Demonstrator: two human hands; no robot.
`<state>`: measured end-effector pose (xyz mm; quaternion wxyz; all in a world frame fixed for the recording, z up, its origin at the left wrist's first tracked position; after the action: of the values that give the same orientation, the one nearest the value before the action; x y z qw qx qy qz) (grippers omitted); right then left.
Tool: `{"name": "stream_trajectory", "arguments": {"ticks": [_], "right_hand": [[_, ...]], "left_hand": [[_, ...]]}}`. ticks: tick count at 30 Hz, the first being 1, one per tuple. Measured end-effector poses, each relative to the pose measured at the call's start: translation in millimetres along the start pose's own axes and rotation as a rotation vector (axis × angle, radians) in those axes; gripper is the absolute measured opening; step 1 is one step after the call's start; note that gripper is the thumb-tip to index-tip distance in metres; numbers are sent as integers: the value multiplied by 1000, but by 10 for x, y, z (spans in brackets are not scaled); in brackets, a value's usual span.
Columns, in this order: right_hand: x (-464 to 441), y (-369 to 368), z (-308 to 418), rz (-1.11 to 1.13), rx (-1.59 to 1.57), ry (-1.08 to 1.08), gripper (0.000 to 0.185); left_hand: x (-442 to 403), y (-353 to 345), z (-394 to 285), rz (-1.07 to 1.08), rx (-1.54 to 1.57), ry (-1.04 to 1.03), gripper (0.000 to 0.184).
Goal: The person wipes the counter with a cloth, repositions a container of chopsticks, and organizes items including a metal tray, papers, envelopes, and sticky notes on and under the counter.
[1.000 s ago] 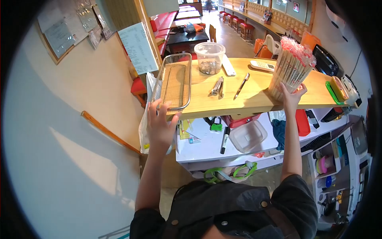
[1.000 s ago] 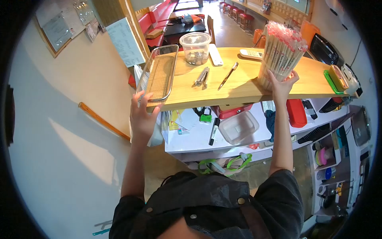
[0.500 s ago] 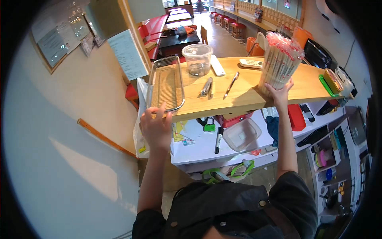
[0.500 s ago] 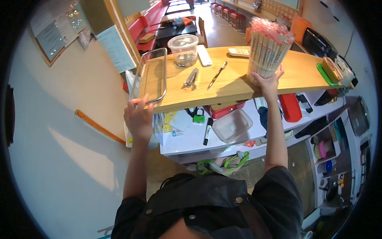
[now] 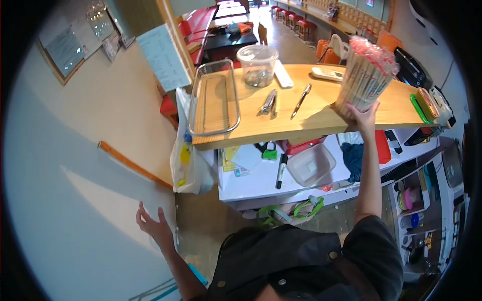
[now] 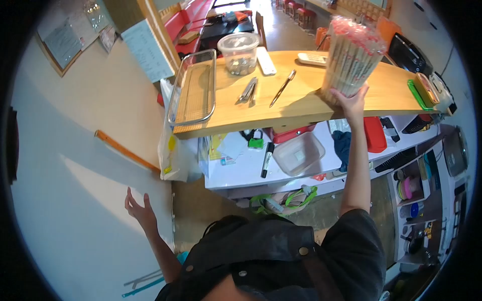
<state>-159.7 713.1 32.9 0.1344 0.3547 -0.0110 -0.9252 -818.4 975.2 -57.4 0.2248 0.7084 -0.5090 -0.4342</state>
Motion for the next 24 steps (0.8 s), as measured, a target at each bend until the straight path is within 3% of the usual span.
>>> {"name": "stream_trajectory", "arguments": {"ticks": [3,5,7,9,10,13,14,16,18,22,24], "right_hand": [[142,61,172,-123,138,196,103],[463,73,547,-264,331,182,100],[943,0,641,-393,206,242,68],[1579,-352,498,-286,328,214,40],[1923,-729,604,-87,297,283,42],[2976,-1748,626,530,155,143,35],[3151,-1954,761,610,113,111,39],[3294,-2259,954,640,1,31,56],[3235,-2462,1085,530,-185,-105,66],[3207,-2912,1045,442,-130,-213,41],[3302,-3153,840,580,-42,-221,25]], "left_hand": [[148,12,709,16,-110,113,60],[289,-12,924,12,-104,18,54],[351,-84,872,78,-86,-68,50],[429,-245,796,193,-5,-28,42],[456,-371,763,283,62,-2,40],[573,-749,356,475,333,-77,36],[610,-808,102,567,387,-74,36],[634,-923,-290,680,473,-145,37],[632,-1030,-561,727,550,-302,37],[666,-1113,-818,775,632,-425,37],[678,-1054,-884,797,629,-447,37]]}}
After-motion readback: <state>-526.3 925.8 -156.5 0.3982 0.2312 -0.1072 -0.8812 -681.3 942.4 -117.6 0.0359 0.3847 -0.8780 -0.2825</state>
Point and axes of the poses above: each hand's wrist, its own x-axis away from the middle knuckle, its own y-axis out of the back of the hand, z = x × y, the point moved 9 cm from there along -x, towards the middle knuckle, and after that the axes turned 5 degrees about -x, right-handed, at the moved point
